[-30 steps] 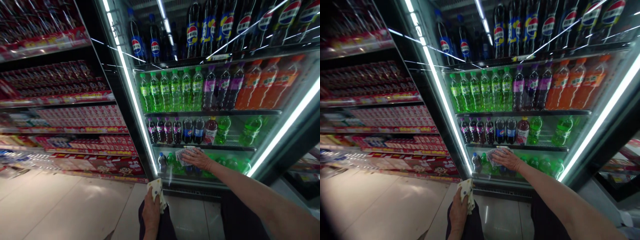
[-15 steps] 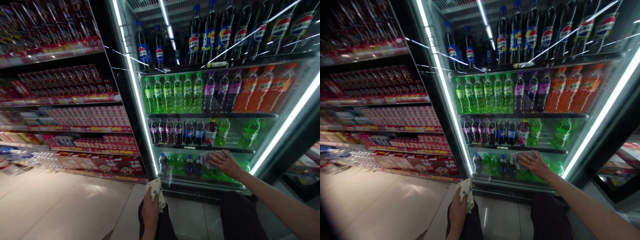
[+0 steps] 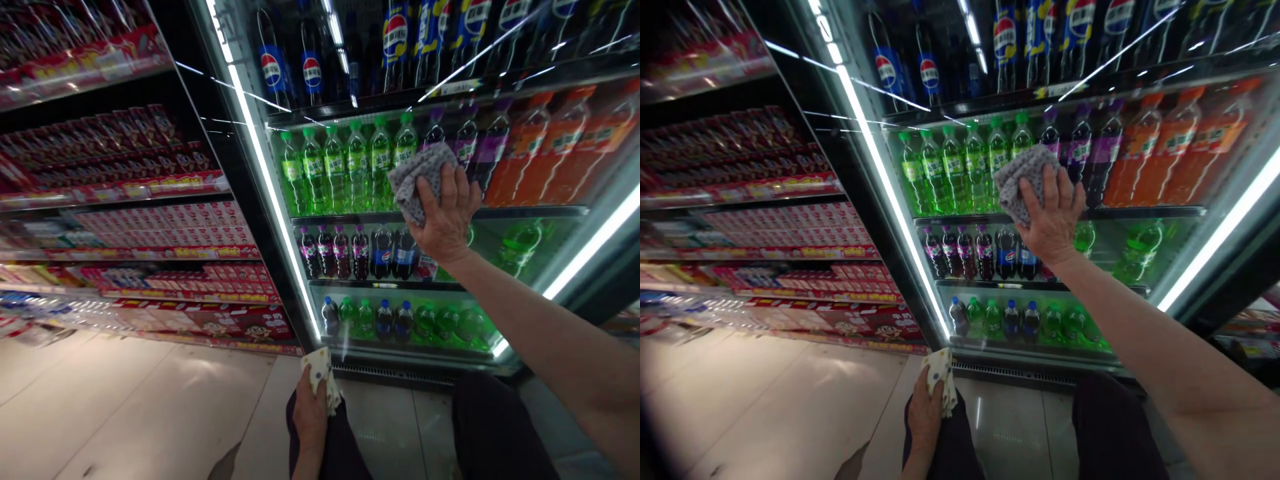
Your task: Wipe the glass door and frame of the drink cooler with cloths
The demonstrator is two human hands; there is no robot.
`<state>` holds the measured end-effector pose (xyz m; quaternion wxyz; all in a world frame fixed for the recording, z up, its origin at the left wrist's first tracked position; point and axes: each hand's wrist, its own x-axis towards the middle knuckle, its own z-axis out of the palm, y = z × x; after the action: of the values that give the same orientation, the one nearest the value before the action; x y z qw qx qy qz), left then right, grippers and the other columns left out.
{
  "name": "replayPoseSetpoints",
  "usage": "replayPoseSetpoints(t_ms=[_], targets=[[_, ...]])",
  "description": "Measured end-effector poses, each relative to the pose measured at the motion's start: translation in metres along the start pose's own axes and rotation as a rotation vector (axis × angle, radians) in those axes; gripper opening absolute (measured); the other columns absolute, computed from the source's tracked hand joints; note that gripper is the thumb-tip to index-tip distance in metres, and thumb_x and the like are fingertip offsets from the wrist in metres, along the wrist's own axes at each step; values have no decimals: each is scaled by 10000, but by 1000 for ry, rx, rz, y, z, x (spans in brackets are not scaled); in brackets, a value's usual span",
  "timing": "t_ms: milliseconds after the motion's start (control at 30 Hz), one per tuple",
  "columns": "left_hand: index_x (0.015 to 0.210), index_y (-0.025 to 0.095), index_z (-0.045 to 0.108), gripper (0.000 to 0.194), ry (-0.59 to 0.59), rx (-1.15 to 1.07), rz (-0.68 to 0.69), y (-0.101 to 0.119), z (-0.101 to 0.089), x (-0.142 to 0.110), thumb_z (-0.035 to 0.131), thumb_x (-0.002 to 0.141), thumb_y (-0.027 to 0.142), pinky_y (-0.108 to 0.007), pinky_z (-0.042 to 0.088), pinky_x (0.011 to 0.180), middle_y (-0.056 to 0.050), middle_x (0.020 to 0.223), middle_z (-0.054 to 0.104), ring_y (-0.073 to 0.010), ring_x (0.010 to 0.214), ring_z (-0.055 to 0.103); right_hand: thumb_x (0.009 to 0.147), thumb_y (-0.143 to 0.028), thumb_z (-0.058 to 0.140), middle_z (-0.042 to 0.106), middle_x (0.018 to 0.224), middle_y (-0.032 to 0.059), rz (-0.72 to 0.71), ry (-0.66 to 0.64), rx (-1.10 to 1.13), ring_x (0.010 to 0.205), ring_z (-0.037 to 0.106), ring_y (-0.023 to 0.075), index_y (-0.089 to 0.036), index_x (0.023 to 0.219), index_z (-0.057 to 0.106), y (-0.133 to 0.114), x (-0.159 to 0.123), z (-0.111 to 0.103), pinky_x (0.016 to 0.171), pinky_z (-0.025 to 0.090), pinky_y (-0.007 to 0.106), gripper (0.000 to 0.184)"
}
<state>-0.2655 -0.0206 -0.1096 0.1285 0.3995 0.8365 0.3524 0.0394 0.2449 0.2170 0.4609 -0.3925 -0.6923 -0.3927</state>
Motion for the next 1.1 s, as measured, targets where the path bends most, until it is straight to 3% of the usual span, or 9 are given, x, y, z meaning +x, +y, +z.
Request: replayPoseSetpoints(t_ms=[67,167,300,533,833,967,1100], targets=[[1457,195,468,556,-9,12,3,1,1,1,445,942,402,-385,484,1079,-139,1449,584,-263,1298,592,917,-468,636,139,1674,170,-9,-10,60,1515,123,415,-230,1599,272,-30,13,13,1158,170,724,809],[1461,182,459,557,-33,13,-4,3,3,2,428,946,394,-404,483,1073,-154,1456,567,-274,1284,595,942,-411,602,219,1658,116,-137,-33,185,1526,107,386,-270,1588,283,-82,8,36,1191,102,720,734],[1447,173,477,554,-15,18,21,6,4,2,446,938,391,-377,495,1050,-148,1385,615,-257,1231,621,956,-290,548,326,1625,73,-294,-52,314,1553,95,328,-273,1565,324,-143,-23,67,1249,41,665,649],[1429,169,502,541,-14,26,9,14,1,3,456,928,369,-372,509,1018,-146,1339,639,-251,1186,641,933,-126,502,314,1648,55,-460,-202,512,1560,139,285,-226,1565,321,-211,-71,103,1288,132,566,664],[1463,169,464,543,-53,52,-4,16,4,1,414,960,367,-377,511,1003,-151,1370,614,-261,1209,627,939,-109,476,320,1646,56,-737,-542,493,1530,248,271,-189,1463,480,-249,-137,117,1245,253,527,530],[1476,195,449,543,-61,64,-12,15,4,1,412,965,377,-349,515,985,-134,1381,611,-242,1216,625,960,-149,484,453,1564,55,-765,-527,519,1480,343,258,-180,1308,633,-252,-175,120,1221,310,490,380],[1469,183,454,538,-73,83,-14,15,2,1,418,961,358,-340,507,979,-137,1375,616,-243,1221,621,943,-156,538,570,1457,77,-740,-447,562,1398,444,249,-149,1231,685,-237,-220,122,1183,363,454,323]])
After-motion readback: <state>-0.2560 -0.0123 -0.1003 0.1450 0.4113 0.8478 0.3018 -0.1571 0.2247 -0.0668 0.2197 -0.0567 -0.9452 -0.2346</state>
